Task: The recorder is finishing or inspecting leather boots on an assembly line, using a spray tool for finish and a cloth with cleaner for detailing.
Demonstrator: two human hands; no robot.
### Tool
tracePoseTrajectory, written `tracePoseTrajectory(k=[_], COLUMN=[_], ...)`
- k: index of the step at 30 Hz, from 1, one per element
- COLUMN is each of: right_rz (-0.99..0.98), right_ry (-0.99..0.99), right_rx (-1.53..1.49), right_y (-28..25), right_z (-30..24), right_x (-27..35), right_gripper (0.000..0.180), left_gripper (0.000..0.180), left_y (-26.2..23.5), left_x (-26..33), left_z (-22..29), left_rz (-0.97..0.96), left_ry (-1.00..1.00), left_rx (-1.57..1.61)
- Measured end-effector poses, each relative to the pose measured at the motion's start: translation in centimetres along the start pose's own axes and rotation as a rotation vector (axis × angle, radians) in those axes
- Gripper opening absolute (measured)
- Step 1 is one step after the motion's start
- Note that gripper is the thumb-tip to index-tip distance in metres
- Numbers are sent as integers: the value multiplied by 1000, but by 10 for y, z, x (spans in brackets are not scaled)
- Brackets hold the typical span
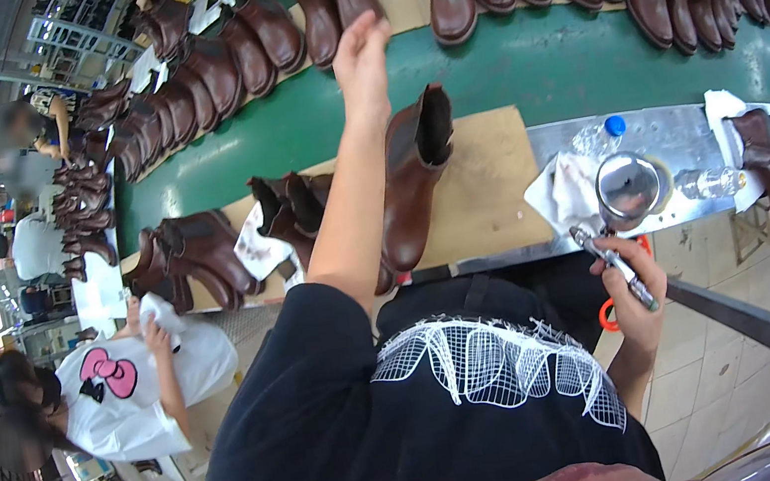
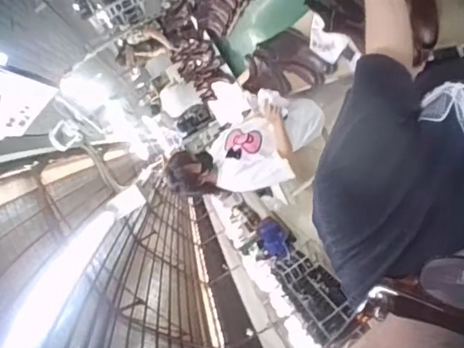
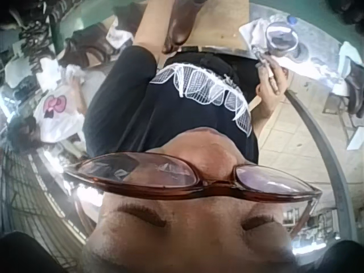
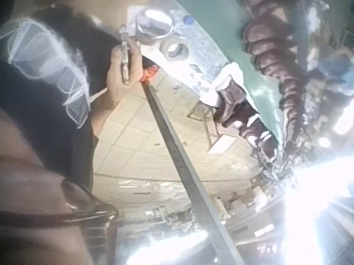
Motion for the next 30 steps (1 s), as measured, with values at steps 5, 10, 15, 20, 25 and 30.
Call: tracePoseTrajectory(k=[5, 10, 15, 20, 25, 30], right_rz=[-38, -46, 0, 11, 38, 57], right_ry=[-65, -117, -144, -154, -154, -176], right_rx=[-62, -14, -67, -7, -48, -10], right_y=[14, 25, 33, 30, 31, 26], right_z=[8, 9, 9, 4, 10, -11], right_x=[7, 22, 38, 49, 54, 48], right_gripper=[26, 29, 28, 27, 27, 26], left_gripper=[53, 75, 88, 110, 89, 53], left_y=[-93, -128, -104, -97, -84, -93], left_x=[97, 120, 116, 118, 136, 161], left_z=[-33, -70, -70, -119, -102, -89], left_rz=[23, -229, -380, -380, -376, -173], left_ry=[-27, -433, -689, -720, -655, -856], left_rx=[-442, -377, -396, -615, -528, 307])
Point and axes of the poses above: each hand's wrist, its own x-axis away from the middle knuckle, its own y-axis out of the palm, z = x × y, the point moved 4 cm from there along -x, towards the middle knuckle, and after that the axes turned 12 degrees about x, right-handed, at the moved point
